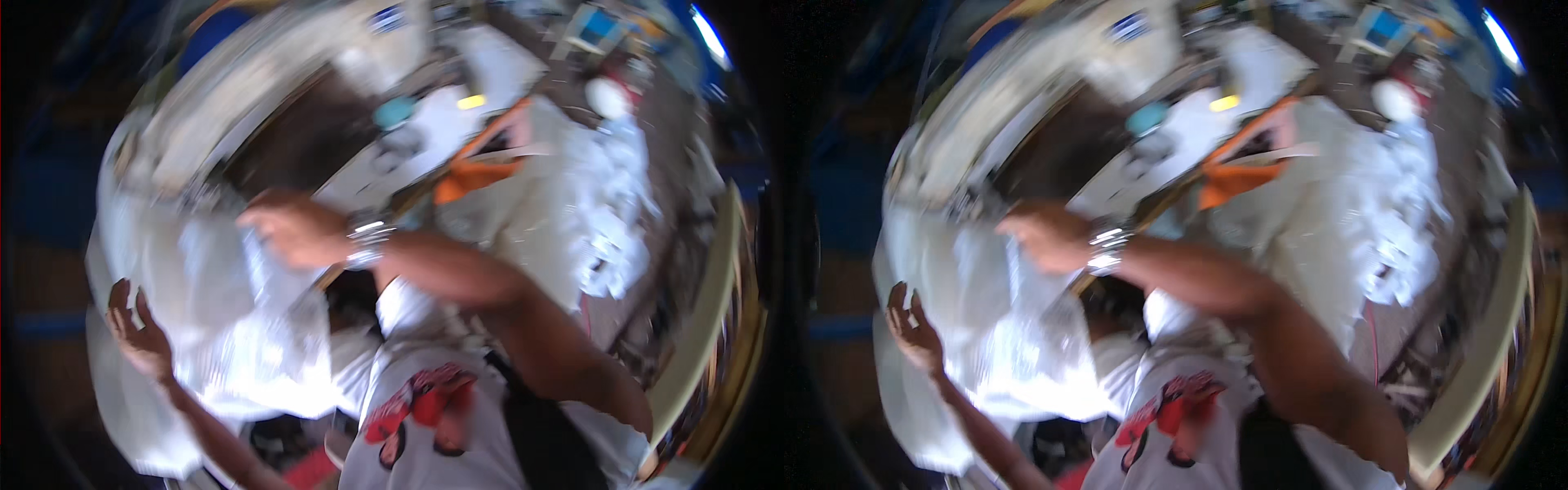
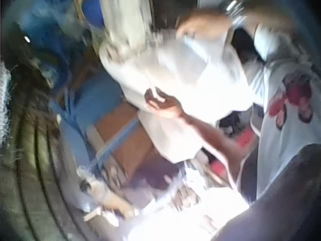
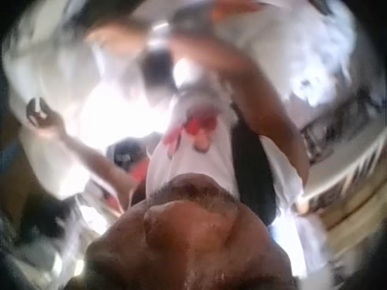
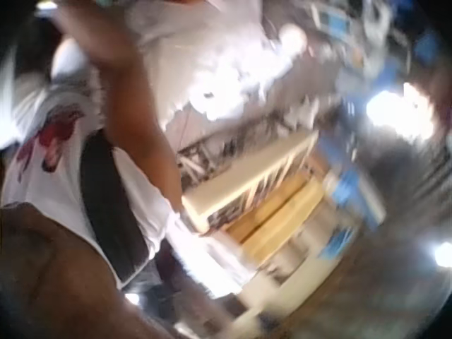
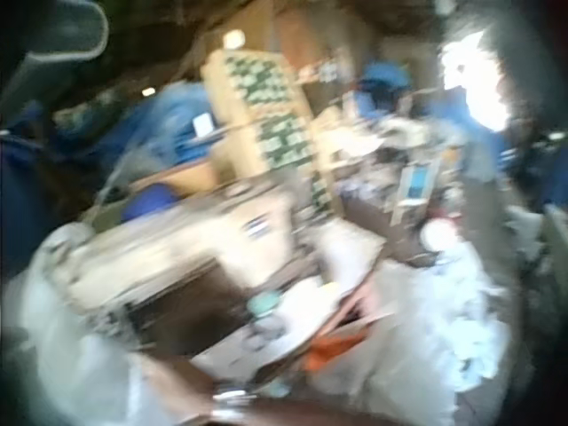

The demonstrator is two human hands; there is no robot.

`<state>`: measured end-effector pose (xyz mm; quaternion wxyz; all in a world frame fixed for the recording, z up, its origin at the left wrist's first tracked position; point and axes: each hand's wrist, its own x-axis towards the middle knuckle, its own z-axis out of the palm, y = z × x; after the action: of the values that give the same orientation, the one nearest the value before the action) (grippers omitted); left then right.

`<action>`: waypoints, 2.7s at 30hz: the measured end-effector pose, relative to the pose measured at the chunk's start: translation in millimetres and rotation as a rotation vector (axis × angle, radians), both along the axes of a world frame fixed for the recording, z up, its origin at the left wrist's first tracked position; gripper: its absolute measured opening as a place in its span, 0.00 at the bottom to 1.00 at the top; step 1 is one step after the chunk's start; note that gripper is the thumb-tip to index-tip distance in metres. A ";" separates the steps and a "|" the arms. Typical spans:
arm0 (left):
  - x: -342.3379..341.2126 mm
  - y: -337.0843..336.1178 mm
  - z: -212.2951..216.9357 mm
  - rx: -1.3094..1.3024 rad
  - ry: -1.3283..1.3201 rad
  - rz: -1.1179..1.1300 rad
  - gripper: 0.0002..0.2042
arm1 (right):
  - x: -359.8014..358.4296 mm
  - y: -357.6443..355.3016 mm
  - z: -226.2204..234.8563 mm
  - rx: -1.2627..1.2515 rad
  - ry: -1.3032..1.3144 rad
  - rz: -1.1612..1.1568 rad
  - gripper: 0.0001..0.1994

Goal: Sewing pieces of bubble wrap together using an industrial sewing machine in a workshop.

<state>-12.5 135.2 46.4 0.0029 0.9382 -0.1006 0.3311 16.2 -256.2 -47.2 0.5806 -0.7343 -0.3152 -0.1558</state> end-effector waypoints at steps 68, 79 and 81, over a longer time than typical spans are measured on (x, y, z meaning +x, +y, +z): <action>-88.8 -161.9 12.1 0.222 0.484 -0.342 0.33 | -141.4 -30.0 -79.8 -0.315 0.326 0.594 0.22; -94.8 -189.7 24.1 0.386 0.337 -0.489 0.16 | -141.8 -23.2 -95.0 -0.535 0.513 0.542 0.24; -88.8 -195.9 9.5 0.240 0.335 -0.573 0.19 | -143.0 -22.2 -95.7 -0.392 0.525 0.548 0.21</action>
<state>-101.3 -60.7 55.9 0.0020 0.9068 -0.3960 0.1444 -126.8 -278.4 -143.0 0.5107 -0.7345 -0.3638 0.2596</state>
